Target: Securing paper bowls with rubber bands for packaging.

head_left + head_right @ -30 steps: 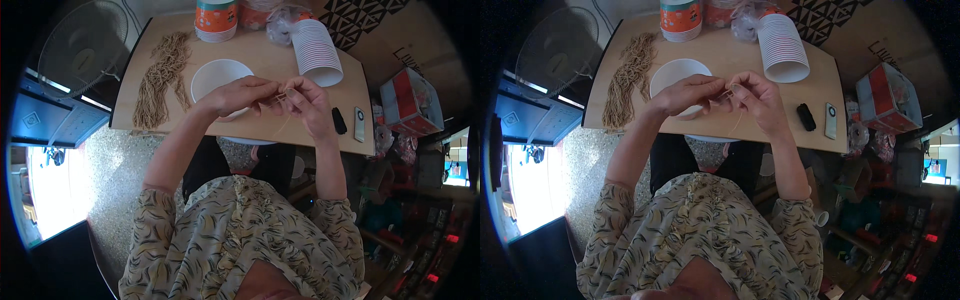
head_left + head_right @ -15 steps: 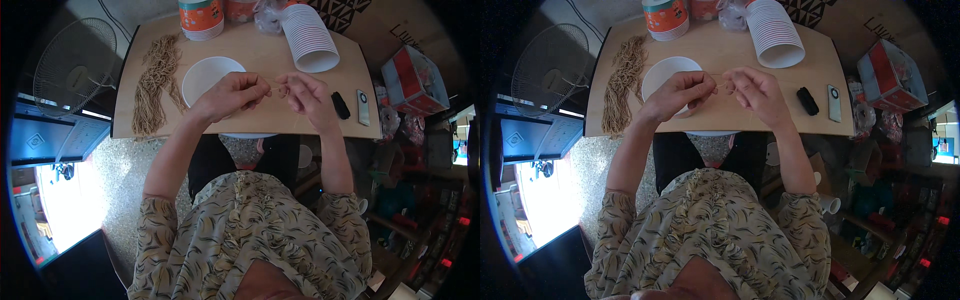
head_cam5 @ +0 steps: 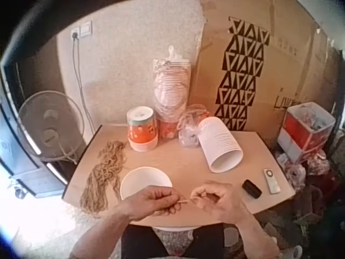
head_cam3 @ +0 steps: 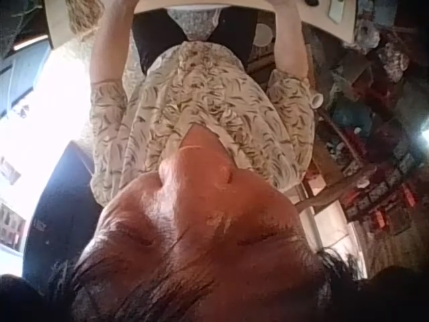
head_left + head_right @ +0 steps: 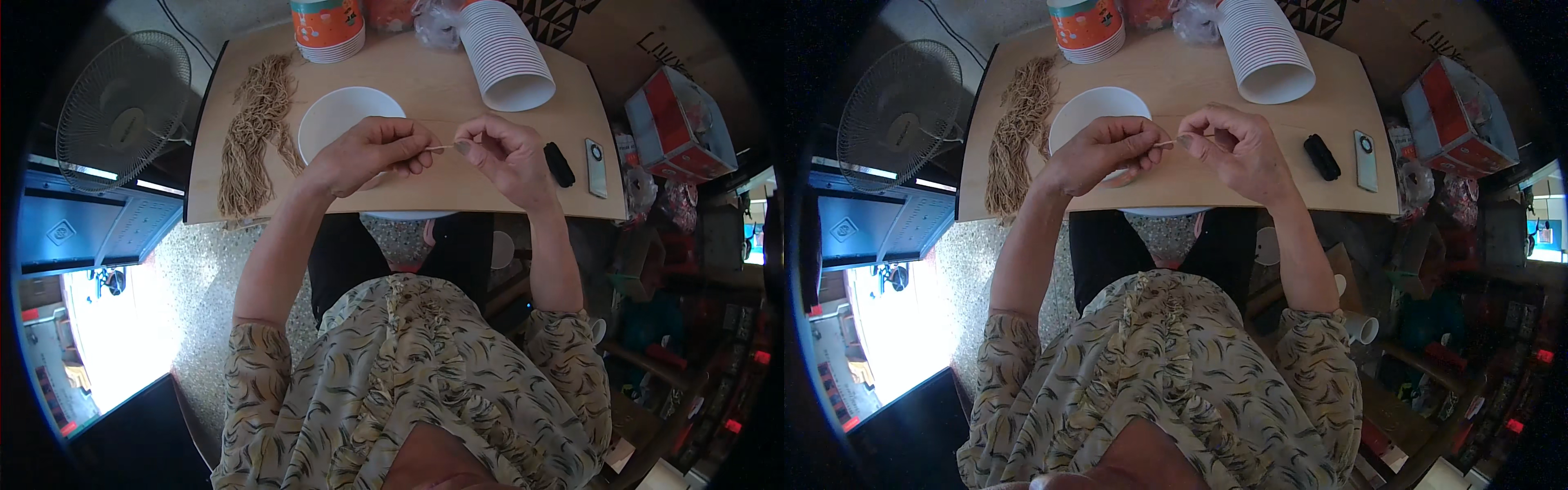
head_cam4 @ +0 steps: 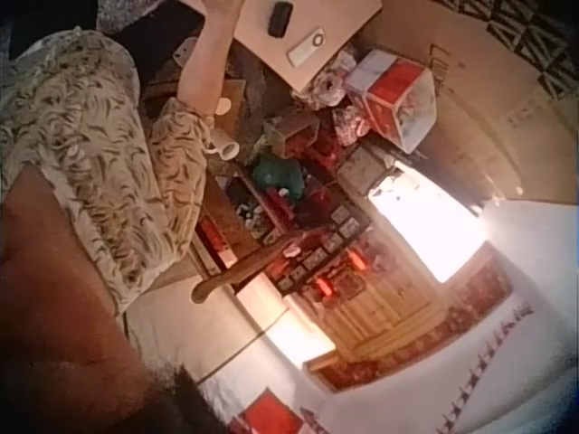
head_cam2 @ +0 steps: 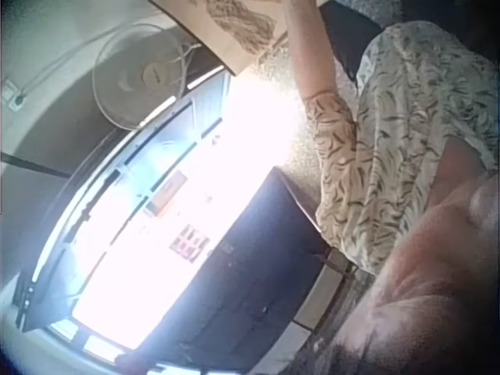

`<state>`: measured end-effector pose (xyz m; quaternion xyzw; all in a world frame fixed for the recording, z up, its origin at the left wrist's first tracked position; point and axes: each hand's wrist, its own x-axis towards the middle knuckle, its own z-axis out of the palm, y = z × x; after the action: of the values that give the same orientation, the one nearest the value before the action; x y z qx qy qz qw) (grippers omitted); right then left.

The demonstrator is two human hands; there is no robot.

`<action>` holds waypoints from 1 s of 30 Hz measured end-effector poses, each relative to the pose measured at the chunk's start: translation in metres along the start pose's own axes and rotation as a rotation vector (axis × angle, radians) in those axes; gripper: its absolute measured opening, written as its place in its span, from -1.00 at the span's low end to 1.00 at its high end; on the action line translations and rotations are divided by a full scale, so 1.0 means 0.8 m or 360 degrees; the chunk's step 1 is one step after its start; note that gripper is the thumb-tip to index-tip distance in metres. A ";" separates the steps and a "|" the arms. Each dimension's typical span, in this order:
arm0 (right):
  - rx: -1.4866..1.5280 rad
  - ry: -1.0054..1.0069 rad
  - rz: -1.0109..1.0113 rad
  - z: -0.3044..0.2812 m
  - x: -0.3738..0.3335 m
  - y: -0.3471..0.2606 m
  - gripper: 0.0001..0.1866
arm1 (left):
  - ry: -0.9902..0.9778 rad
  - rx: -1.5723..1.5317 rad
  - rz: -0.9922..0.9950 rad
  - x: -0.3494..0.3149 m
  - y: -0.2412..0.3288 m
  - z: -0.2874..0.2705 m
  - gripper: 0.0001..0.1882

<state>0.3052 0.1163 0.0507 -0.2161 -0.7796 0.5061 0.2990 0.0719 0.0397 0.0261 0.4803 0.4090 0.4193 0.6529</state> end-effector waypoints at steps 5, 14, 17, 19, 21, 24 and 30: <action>0.0208 0.0006 0.0042 0.002 0.005 0.017 -0.93 | -0.0054 -0.0084 0.0007 -0.005 0.001 0.002 -0.76; 0.0327 0.0048 0.0192 0.021 0.016 0.014 -0.90 | 0.0073 0.0035 0.0120 -0.017 -0.007 0.005 -0.79; 0.0390 0.0111 0.0312 0.028 0.018 0.009 -0.89 | 0.0153 0.0164 0.0260 -0.019 -0.015 0.007 -0.81; 0.0627 0.0151 0.0458 0.036 0.018 0.017 -0.88 | 0.0296 0.0356 0.0388 -0.021 -0.022 0.013 -0.82; 0.0710 0.0185 0.0496 0.045 0.019 0.021 -0.88 | 0.0423 0.0374 0.0434 -0.026 -0.027 0.021 -0.83; 0.0885 0.0266 0.0565 0.055 0.018 0.025 -0.87 | 0.0637 0.0408 0.0579 -0.023 -0.048 0.023 -0.83; 0.0989 0.0337 0.0591 0.074 0.020 0.029 -0.89 | 0.0973 0.0338 0.0916 -0.016 -0.069 0.034 -0.78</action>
<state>0.2538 0.0971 0.0149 -0.3040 -0.5011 0.7389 0.3324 0.1023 0.0097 -0.0203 0.4929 0.4738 0.6628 0.3053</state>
